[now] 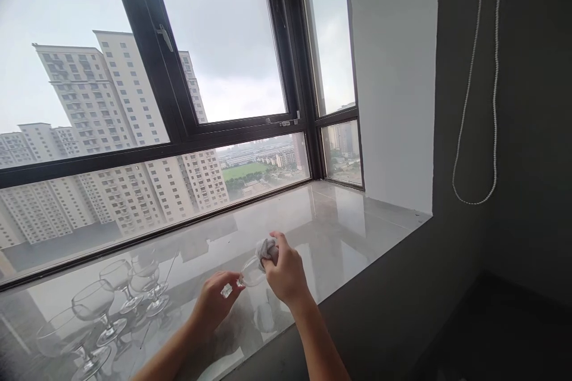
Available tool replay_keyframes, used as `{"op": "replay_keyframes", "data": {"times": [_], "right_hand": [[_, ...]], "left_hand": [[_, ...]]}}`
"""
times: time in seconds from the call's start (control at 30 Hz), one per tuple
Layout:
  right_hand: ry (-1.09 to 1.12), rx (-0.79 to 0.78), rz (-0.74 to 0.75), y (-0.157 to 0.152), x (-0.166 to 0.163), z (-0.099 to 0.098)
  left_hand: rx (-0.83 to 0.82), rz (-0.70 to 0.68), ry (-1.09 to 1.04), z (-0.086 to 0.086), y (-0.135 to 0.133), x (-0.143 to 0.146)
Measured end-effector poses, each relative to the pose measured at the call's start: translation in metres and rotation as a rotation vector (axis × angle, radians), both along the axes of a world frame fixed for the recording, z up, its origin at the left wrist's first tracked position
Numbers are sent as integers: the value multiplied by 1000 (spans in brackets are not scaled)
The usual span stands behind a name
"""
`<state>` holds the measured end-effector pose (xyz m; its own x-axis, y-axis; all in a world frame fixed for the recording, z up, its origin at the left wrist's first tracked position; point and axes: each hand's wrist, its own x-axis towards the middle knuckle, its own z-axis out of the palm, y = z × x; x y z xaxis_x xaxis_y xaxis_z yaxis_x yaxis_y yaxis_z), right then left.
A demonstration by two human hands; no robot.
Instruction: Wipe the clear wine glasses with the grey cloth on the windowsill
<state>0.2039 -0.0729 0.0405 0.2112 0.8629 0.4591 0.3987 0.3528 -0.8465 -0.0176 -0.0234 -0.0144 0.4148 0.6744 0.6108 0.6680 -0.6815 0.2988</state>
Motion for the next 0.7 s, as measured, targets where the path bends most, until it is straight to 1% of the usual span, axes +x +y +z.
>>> {"op": "replay_keyframes", "data": {"times": [0.2,0.3,0.37,0.43,0.47,0.53,0.6,0.63,0.7], "right_hand": [[21,5,38,0,0,-1],[72,39,64,2,1,-3],[97,66,49,4,5,-5],[88,81,-13,5,13,-6],[56,72,-71,6,19,-7],[-65,2,-220,7,30,-10],[-213,-115,-342,9,40,-15],[-275,-174,-370,11,43,-18],[-353,-257,-361,14,46,-24]], "left_hand": [[-11,0,-25,3,0,1],[-28,35,-57,3,2,-3],[-53,56,-88,4,3,-6],[-101,68,-145,6,3,-8],[-132,69,-188,7,4,-8],[-215,55,-297,10,5,-8],[-318,23,-413,12,9,-9],[-370,6,-462,12,11,-9],[-440,-6,-537,12,15,-10]]}}
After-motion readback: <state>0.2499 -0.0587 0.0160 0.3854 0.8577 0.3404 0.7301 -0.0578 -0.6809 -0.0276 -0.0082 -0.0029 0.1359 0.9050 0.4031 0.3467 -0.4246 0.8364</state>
